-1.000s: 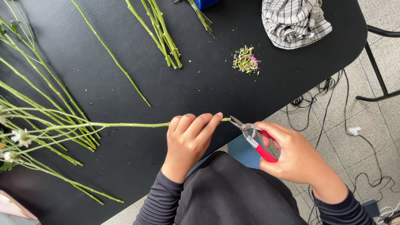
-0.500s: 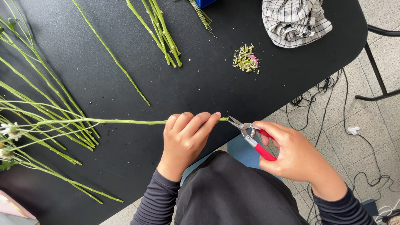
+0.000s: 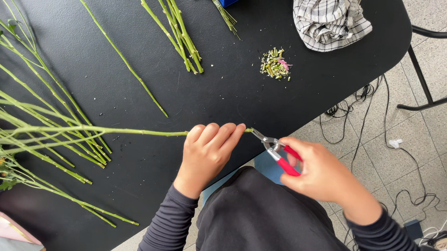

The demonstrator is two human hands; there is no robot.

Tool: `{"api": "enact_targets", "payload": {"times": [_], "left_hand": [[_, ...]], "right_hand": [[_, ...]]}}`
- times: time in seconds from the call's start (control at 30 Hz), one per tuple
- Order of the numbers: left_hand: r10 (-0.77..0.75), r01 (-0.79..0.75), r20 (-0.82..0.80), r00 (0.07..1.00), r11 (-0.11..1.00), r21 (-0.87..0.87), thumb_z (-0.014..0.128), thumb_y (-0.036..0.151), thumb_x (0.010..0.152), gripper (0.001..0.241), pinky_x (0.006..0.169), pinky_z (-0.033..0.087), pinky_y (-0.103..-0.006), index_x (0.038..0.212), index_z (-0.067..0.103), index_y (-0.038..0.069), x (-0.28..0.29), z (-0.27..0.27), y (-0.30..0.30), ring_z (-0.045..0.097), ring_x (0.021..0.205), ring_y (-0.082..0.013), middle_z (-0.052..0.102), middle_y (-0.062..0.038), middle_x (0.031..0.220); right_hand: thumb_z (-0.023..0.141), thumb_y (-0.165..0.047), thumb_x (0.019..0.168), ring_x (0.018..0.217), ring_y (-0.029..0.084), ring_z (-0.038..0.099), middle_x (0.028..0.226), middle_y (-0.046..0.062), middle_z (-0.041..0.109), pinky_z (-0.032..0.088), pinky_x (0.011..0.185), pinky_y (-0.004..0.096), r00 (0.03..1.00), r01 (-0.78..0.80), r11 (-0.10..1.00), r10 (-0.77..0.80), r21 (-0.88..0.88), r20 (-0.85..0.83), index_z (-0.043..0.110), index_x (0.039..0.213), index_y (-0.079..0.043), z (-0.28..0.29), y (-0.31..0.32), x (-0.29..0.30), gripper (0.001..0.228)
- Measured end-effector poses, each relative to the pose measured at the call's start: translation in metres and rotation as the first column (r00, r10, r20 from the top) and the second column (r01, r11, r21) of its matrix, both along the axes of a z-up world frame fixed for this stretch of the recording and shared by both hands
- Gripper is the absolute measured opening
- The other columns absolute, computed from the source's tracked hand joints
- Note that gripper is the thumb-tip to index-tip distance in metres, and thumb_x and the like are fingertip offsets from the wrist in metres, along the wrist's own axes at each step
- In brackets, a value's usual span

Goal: The person strips leaves and small buds from flower stems by hand and using a cloth, then trims the ends of the stems with shears.

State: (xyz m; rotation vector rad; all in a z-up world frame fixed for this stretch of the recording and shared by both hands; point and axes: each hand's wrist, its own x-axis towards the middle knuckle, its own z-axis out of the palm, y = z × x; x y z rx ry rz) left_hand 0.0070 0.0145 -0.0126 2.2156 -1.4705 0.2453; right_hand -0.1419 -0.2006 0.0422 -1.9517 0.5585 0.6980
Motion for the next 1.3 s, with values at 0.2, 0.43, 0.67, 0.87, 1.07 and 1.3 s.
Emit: {"api": "enact_targets", "payload": {"times": [0.2,0.43,0.67,0.87,1.07,1.3], "left_hand": [[0.124,-0.13,0.076,0.989,0.989,0.075,0.063,0.007,0.094,0.02,0.066,0.042,-0.0314,0.11,0.074,0.013,-0.006,-0.021,-0.017,0.055,0.078,-0.0215,0.063,-0.003,0.093],[0.31,-0.322,0.111,0.944,0.941,0.109,0.067,0.008,0.093,0.015,0.061,0.039,-0.0303,0.103,0.075,0.014,-0.005,-0.074,-0.044,0.055,0.077,-0.0188,0.062,-0.001,0.088],[0.421,-0.424,0.054,0.906,0.903,0.074,0.07,0.013,0.089,0.017,0.06,0.043,-0.0292,0.105,0.074,0.018,-0.02,-0.091,-0.07,0.057,0.078,-0.0169,0.061,0.002,0.088],[0.426,-0.421,-0.07,0.902,0.904,0.07,0.072,0.014,0.09,0.016,0.059,0.046,-0.0282,0.104,0.076,0.018,-0.026,-0.088,-0.06,0.058,0.077,-0.0163,0.063,0.003,0.088],[0.384,-0.378,-0.08,0.92,0.922,0.084,0.074,0.015,0.089,0.019,0.06,0.048,-0.028,0.107,0.076,0.02,-0.02,-0.082,-0.047,0.058,0.078,-0.0159,0.064,0.004,0.09],[0.416,-0.412,-0.089,0.905,0.909,0.064,0.075,0.014,0.089,0.021,0.061,0.049,-0.0275,0.109,0.076,0.02,-0.017,-0.075,-0.039,0.059,0.078,-0.0153,0.064,0.005,0.092]], "right_hand": [[0.082,-0.028,0.067,0.07,0.028,0.071,0.07,0.005,0.067,0.054,0.064,0.041,0.951,0.269,0.959,-0.279,-0.083,-0.132,0.069,0.114,-0.019,-0.059,0.042,-0.008,0.05],[0.077,-0.033,0.071,0.082,0.033,0.071,0.079,0.007,0.066,0.055,0.073,0.045,0.925,0.332,0.923,-0.359,-0.193,-0.127,0.065,0.112,-0.015,-0.097,0.062,0.035,0.046],[0.066,-0.028,0.078,0.096,0.05,0.07,0.104,0.024,0.065,0.056,0.085,0.058,0.935,0.299,0.838,-0.353,-0.457,-0.035,0.053,0.116,-0.005,-0.121,0.052,0.043,0.047],[0.069,-0.028,0.075,0.099,0.047,0.069,0.1,0.018,0.065,0.053,0.09,0.057,0.931,0.33,0.832,-0.365,-0.445,0.007,0.055,0.117,-0.005,-0.103,0.019,0.04,0.05],[0.075,-0.025,0.067,0.084,0.042,0.07,0.08,0.011,0.062,0.055,0.079,0.053,0.948,0.315,0.878,-0.274,-0.36,0.162,0.06,0.113,-0.012,-0.081,0.027,0.023,0.05],[0.075,-0.024,0.065,0.077,0.039,0.07,0.076,0.007,0.06,0.056,0.073,0.052,0.96,0.269,0.911,-0.226,-0.314,0.168,0.061,0.112,-0.014,-0.087,0.042,0.014,0.05]]}}
